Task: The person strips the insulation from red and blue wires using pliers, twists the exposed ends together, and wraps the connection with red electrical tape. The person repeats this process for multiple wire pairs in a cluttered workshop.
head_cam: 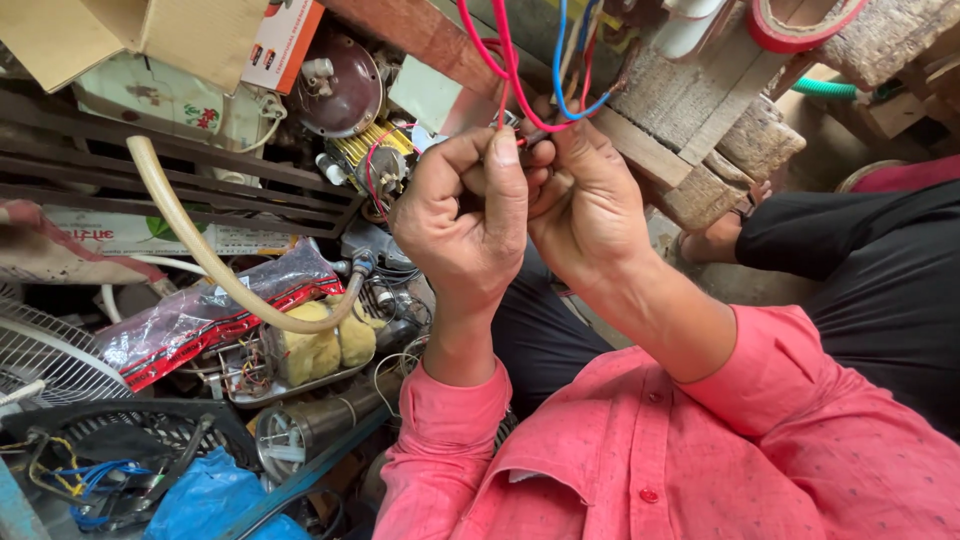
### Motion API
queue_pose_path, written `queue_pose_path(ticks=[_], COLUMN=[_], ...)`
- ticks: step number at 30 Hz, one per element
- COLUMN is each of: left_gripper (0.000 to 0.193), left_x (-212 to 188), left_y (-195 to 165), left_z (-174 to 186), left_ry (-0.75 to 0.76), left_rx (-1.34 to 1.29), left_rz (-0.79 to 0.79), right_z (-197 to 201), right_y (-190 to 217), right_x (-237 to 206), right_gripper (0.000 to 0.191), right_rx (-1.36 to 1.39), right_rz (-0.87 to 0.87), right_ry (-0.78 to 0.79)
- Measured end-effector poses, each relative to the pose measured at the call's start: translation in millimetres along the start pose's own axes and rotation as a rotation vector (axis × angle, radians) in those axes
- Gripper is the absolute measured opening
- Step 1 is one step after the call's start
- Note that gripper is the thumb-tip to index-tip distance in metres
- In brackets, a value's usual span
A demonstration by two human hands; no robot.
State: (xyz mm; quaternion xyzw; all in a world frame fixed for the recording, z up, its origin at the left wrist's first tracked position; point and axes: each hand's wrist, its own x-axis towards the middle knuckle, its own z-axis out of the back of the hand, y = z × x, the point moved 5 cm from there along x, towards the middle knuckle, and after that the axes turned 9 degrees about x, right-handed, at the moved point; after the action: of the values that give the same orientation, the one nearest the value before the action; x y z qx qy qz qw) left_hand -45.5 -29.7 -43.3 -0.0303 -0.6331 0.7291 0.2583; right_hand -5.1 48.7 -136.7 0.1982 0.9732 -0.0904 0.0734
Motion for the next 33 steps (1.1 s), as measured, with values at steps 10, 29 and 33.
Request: queue_pose_path(ticks=[10,29,33], left_gripper=[0.011,0.012,0.012], left_x=[4.0,1.3,-0.1], left_y=[-4.2,-4.3,-2.6], left_z=[11.0,5.2,3.1], left_ry=[-0.001,-0.002,-0.003], left_rx=[0.312,0.257,0.143], left_rz=[-0.099,-0.08,-0.046], right_z=[-12.6,11.8,5.6], right_y=[-21.6,2.2,2.3], right_x=[-13.2,-2.2,1.0], right_gripper=[0.031,0.018,0.019], right_rx=[-0.157,-0.134,-0.098], right_rz=[0.041,0.106,0.097], right_ry=[0.082,0.068,0.048])
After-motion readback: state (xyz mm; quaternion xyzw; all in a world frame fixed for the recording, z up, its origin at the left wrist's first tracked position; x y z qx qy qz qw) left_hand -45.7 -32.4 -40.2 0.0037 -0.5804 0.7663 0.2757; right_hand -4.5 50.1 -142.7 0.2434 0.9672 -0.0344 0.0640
